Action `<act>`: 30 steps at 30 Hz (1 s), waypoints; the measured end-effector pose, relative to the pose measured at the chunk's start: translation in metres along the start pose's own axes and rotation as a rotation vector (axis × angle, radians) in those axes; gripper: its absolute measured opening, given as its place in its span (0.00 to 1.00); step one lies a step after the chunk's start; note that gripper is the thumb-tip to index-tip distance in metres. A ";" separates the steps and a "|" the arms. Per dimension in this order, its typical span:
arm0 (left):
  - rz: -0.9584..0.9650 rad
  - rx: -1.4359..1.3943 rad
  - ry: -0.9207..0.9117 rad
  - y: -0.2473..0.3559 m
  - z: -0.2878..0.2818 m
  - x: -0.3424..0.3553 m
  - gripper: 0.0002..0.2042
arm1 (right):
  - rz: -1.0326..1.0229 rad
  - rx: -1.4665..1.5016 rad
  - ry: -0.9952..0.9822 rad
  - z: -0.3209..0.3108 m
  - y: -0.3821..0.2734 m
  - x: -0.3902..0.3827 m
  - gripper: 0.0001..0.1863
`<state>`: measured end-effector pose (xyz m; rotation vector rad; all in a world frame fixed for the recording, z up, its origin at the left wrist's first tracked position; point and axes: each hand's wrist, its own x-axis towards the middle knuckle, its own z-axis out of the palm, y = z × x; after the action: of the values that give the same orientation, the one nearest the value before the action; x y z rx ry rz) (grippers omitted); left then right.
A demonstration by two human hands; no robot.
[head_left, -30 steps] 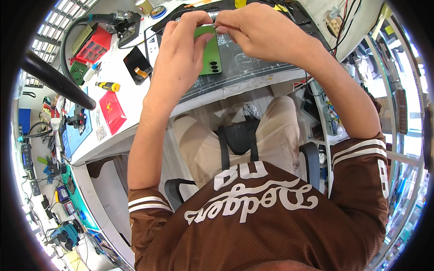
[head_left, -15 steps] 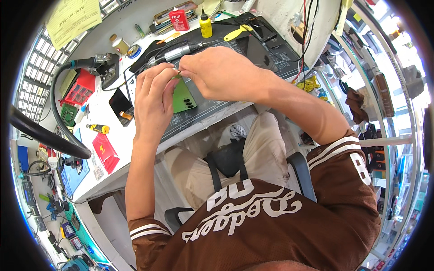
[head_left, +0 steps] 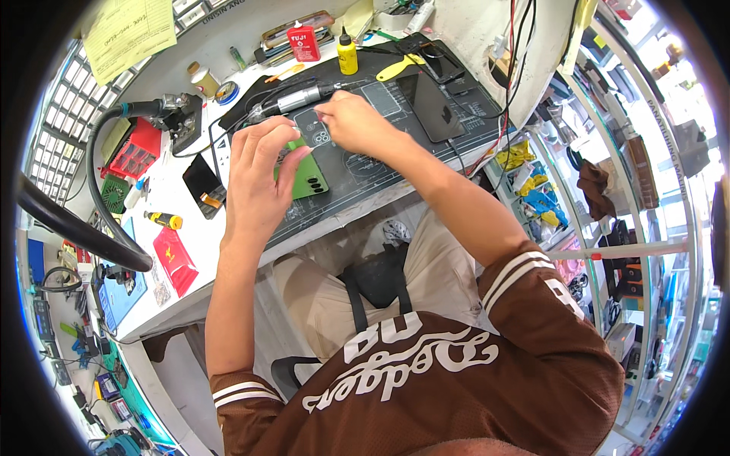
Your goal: The person applies adhesive from a yellow bottle to the back of a green smartphone and then uses a yellow plastic tool to spread and smooth the adhesive along the edges. The person handles the phone and adhesive bottle directly without additional tools.
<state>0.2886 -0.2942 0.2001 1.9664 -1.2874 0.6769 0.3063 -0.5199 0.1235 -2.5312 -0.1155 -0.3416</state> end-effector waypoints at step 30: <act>-0.037 -0.013 -0.016 0.002 -0.003 0.006 0.21 | -0.291 -0.638 -0.602 -0.141 0.129 0.092 0.16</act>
<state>0.2884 -0.2960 0.2067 1.9837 -1.2584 0.6346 0.3847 -0.7047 0.1916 -3.1729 -0.7078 0.3501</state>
